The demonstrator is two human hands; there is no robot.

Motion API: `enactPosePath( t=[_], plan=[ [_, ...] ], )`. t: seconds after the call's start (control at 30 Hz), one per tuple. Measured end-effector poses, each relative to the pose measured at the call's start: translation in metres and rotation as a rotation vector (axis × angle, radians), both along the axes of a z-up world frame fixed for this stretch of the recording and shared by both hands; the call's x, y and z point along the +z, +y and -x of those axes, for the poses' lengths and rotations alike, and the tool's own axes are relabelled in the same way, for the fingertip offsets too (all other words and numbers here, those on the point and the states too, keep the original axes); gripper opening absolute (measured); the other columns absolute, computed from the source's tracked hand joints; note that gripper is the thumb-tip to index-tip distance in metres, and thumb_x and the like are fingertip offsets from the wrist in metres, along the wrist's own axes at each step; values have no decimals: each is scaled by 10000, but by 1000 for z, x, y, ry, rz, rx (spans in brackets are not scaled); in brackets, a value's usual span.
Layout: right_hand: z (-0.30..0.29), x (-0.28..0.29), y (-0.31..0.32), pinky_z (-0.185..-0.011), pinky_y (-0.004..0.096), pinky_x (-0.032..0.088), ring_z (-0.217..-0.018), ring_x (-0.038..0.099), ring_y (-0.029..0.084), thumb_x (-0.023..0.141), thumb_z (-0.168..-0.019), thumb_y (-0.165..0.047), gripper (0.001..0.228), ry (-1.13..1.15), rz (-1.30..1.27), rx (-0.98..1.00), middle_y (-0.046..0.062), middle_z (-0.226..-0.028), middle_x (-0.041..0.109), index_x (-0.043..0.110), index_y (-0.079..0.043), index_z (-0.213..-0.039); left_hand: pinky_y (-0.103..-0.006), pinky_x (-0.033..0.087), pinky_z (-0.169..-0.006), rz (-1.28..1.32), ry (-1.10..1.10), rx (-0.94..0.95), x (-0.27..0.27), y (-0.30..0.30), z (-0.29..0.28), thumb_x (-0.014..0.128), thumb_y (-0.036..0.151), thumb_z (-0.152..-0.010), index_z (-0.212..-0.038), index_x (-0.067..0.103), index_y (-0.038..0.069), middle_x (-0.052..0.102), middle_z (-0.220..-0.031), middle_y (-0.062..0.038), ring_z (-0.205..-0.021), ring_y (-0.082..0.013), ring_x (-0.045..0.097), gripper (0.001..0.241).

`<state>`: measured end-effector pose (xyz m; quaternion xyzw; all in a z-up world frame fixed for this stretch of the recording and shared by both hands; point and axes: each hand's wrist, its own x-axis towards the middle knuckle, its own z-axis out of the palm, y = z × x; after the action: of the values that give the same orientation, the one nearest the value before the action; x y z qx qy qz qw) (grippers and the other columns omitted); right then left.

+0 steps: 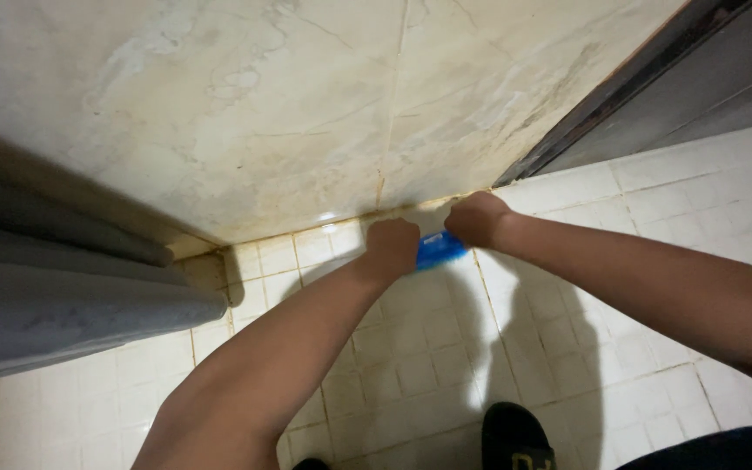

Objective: The person sprays a cleaning solution onto the shower floor and walls using a handheld sprayer. They then pick up a blue scrub brush and scrub the grout lines along the base of the shower walls.

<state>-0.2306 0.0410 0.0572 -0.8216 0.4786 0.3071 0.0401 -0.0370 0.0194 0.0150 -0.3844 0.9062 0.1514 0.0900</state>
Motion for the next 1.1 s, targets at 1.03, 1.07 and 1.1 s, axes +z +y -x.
enactPosePath(
  t=[1.03,1.07,1.1],
  plan=[
    [-44,20,6,-865,431,576,-1014,718,321,740,-882,-341,245,-103,-240,-59,140,-1025,744,789,-119,-974,-454,595,-691,37,69,-61,7,3,-36,740,141,-726,-824,791,130,758,-877,-150,-851,-340,751,111],
    [-41,18,3,-865,431,576,-1014,718,321,740,-882,-341,245,-102,-239,-57,140,-1025,744,789,-119,-974,-454,595,-691,39,69,-58,-1,0,-36,740,141,-726,-824,791,130,758,-877,-150,-851,-340,751,111],
    [-39,15,1,-878,434,569,-1019,715,324,732,-889,-372,282,-103,-250,-10,140,-1016,750,784,-108,-976,-457,598,-684,79,98,-50,-9,-2,-37,734,144,-757,-839,792,131,762,-887,-148,-851,-340,753,101]
  ],
)
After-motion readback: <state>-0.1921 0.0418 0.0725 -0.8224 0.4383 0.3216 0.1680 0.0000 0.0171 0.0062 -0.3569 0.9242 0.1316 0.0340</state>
